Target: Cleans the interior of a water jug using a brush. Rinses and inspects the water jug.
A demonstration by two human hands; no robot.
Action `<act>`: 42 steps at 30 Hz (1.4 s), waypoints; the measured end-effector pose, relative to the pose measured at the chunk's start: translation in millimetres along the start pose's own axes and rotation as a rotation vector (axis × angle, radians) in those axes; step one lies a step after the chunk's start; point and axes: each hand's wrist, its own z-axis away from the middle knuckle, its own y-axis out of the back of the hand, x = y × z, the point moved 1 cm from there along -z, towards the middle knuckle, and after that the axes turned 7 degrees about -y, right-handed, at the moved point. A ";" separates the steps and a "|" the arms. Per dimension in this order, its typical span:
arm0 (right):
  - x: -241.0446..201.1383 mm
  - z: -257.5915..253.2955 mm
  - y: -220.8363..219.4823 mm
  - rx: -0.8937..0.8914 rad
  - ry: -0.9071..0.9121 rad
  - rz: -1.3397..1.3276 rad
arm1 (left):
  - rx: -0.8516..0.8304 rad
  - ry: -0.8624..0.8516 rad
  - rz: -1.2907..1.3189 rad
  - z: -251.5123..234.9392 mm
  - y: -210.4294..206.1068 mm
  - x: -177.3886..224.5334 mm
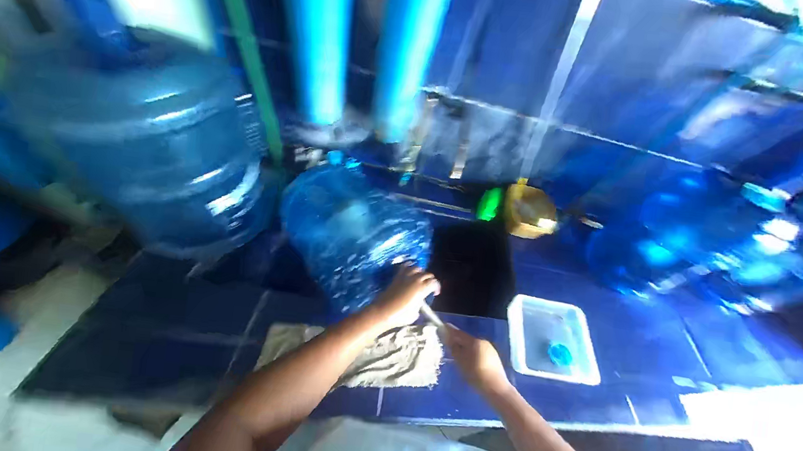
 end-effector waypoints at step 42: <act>-54.2 -161.8 -75.2 -0.146 -0.155 -0.527 | 0.130 0.018 0.139 -32.1 -67.8 -152.7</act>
